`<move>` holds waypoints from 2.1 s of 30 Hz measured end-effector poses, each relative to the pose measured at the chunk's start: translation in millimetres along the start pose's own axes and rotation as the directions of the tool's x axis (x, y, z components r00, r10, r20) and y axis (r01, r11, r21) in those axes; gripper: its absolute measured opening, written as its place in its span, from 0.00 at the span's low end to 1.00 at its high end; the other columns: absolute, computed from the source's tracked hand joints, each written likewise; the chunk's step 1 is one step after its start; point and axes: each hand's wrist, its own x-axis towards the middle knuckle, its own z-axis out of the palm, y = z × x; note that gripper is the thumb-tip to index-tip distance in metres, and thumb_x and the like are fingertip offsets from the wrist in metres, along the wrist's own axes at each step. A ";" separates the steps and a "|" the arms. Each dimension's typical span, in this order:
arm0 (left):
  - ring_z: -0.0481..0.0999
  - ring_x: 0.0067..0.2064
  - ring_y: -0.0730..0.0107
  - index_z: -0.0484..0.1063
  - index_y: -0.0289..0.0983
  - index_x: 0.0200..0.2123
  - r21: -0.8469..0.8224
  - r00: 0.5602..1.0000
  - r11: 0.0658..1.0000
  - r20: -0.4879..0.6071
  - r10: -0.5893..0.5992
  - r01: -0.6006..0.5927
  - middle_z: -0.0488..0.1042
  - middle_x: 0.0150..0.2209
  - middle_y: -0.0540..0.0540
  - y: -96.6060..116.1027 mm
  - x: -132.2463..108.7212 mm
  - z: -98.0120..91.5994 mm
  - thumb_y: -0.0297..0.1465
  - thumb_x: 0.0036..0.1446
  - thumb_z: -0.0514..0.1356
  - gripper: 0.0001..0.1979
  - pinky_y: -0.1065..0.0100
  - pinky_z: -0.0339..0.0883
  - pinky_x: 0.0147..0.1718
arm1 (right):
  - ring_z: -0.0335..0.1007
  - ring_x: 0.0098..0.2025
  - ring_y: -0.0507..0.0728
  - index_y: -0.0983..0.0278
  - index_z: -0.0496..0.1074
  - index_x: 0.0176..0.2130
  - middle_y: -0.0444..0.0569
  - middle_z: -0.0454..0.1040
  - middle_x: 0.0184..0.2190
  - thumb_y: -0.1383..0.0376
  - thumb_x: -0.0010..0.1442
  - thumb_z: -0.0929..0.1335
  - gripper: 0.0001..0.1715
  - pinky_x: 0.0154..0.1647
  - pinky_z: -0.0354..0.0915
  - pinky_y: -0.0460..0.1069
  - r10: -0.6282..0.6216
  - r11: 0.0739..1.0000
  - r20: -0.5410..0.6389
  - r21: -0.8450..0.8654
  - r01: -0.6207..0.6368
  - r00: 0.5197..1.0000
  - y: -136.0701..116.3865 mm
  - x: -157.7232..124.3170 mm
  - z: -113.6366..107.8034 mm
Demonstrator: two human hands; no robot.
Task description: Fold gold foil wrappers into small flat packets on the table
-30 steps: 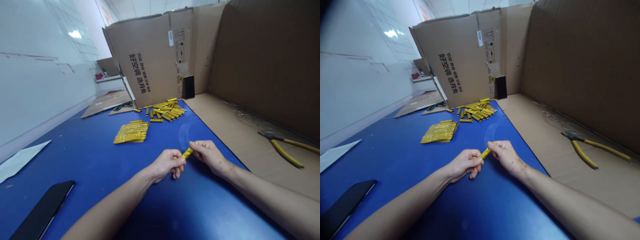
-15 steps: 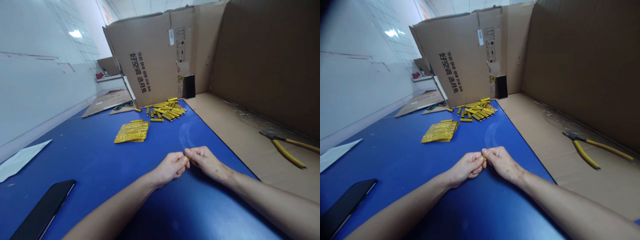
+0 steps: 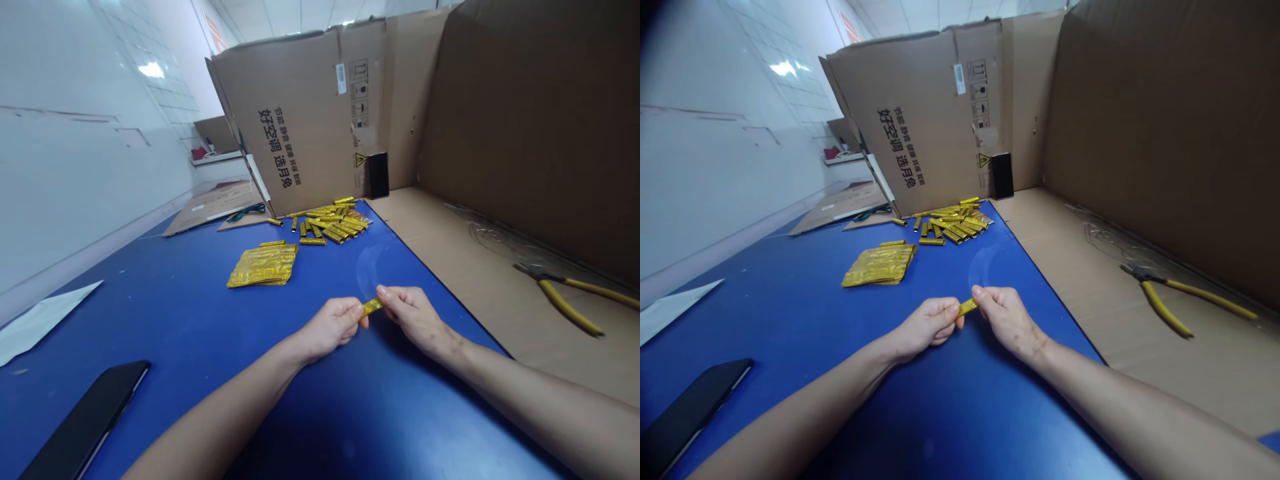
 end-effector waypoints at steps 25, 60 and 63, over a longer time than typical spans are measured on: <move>0.64 0.28 0.75 0.63 0.36 0.25 0.704 0.996 0.706 0.031 0.084 -0.082 0.66 0.25 0.53 4.8 -5.9 -0.6 0.31 0.58 0.44 0.13 0.75 0.54 0.28 | 0.52 0.20 0.47 0.65 0.66 0.26 0.40 0.60 0.18 0.55 0.58 0.58 0.19 0.20 0.51 0.43 0.132 0.911 0.469 -0.404 0.079 0.873 -18.3 -5.9 -7.2; 0.67 0.28 0.68 0.61 0.38 0.28 0.966 0.970 0.232 0.053 0.239 -0.110 0.67 0.25 0.49 4.7 -4.4 -8.2 0.32 0.60 0.44 0.11 0.69 0.54 0.28 | 0.49 0.20 0.49 0.62 0.54 0.21 0.41 0.55 0.17 0.57 0.61 0.51 0.21 0.24 0.49 0.46 -0.093 0.730 0.336 -0.617 0.294 0.937 -3.6 -8.1 -3.8; 0.66 0.26 0.69 0.60 0.38 0.27 0.949 0.968 0.305 0.002 0.250 -0.081 0.66 0.24 0.50 4.6 -2.0 -16.4 0.34 0.60 0.44 0.12 0.71 0.53 0.26 | 0.51 0.20 0.50 0.62 0.56 0.21 0.41 0.57 0.17 0.57 0.61 0.52 0.21 0.26 0.50 0.46 -0.097 0.743 0.306 -0.610 0.273 0.947 -3.8 -6.4 -6.0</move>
